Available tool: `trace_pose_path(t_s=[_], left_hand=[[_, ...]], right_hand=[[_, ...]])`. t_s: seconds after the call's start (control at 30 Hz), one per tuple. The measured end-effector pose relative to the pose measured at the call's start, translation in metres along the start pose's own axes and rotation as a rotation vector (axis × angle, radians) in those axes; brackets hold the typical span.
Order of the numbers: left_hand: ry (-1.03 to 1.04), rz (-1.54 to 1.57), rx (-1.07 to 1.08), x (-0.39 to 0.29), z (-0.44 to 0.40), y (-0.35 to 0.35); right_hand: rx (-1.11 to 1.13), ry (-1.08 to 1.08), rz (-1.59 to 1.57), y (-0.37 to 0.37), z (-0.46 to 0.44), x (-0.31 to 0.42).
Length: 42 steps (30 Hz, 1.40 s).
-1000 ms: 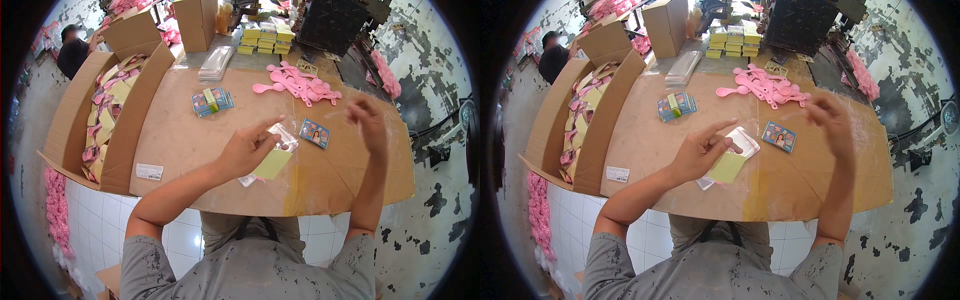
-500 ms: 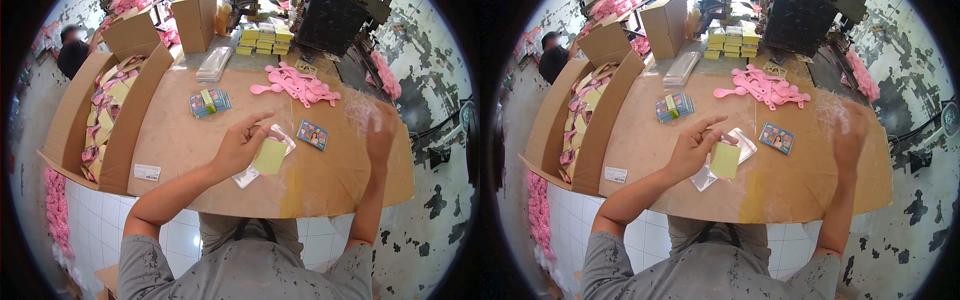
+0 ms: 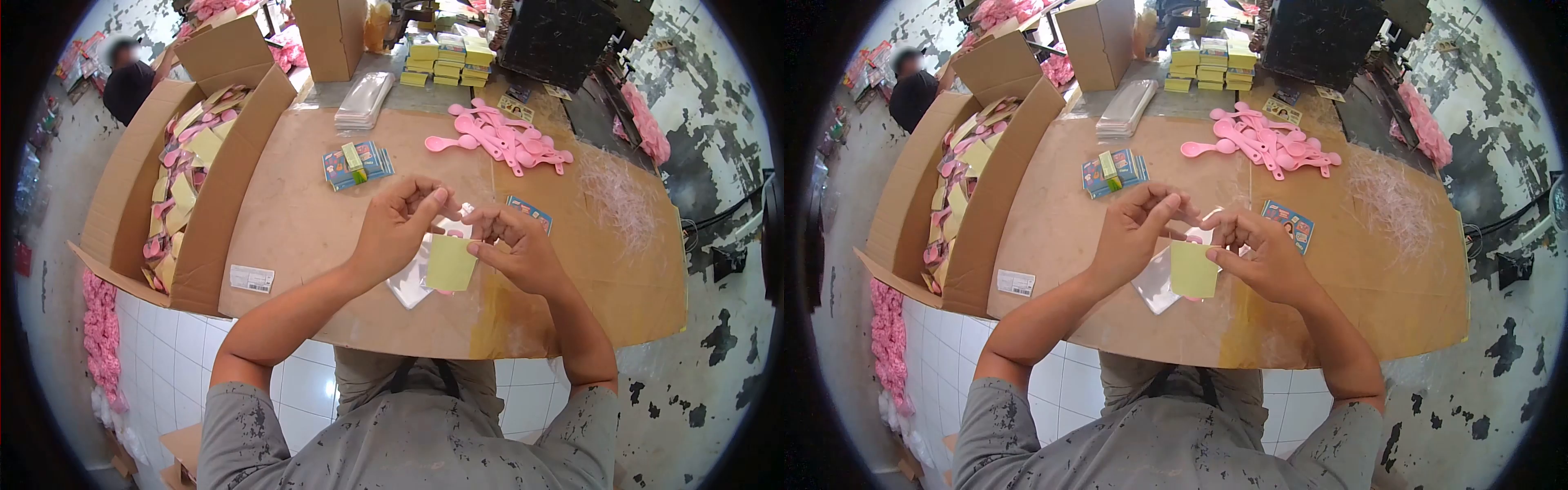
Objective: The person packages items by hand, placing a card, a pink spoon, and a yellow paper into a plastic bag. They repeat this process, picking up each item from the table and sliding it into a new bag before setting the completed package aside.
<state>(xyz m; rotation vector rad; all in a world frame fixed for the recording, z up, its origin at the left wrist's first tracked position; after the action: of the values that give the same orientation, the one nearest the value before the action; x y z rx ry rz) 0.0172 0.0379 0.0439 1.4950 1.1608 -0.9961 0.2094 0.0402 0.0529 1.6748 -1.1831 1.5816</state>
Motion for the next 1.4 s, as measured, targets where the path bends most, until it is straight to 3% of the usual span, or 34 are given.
trace_pose_path(t_s=[0.27,0.43,0.53,0.63,0.83,1.03,1.13,1.23,1.4], left_hand=[[-0.043,0.015,-0.042,0.000,-0.007,-0.014],[-0.059,0.091,-0.043,0.003,-0.010,-0.008],[-0.083,-0.092,0.199,0.012,-0.003,0.005],[-0.044,-0.135,0.275,0.020,0.004,0.014],[-0.144,-0.108,0.190,0.025,-0.001,0.007],[0.028,-0.172,0.261,0.019,-0.001,0.005],[0.009,-0.182,0.297,0.022,-0.003,0.003],[-0.157,0.075,0.281,0.022,-0.004,0.000],[-0.242,-0.070,0.262,0.029,-0.005,0.003]], right_hand=[[0.010,-0.078,0.094,-0.005,0.003,-0.013],[-0.010,0.049,-0.119,-0.012,0.002,-0.017],[-0.040,0.071,-0.176,-0.019,0.000,-0.014],[-0.088,0.055,-0.157,-0.027,0.001,-0.021],[-0.144,0.090,-0.171,-0.033,0.001,-0.026],[-0.130,0.005,-0.181,-0.040,-0.001,-0.035],[-0.121,0.011,-0.155,-0.043,-0.002,-0.034],[-0.125,0.009,-0.128,-0.044,-0.001,-0.033],[-0.125,0.060,-0.100,-0.039,-0.001,-0.033]])
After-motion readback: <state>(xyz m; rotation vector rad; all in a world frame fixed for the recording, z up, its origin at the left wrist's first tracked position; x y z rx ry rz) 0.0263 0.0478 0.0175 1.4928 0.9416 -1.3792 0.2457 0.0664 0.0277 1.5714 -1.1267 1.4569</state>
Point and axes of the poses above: each hand's wrist, its own z-axis away from the middle knuckle, its own y-axis out of the palm, x = y × z, the point moved 5 cm from there along -z, towards the middle knuckle, and after that the axes turned 6 degrees about -x, right-handed, at the moved point
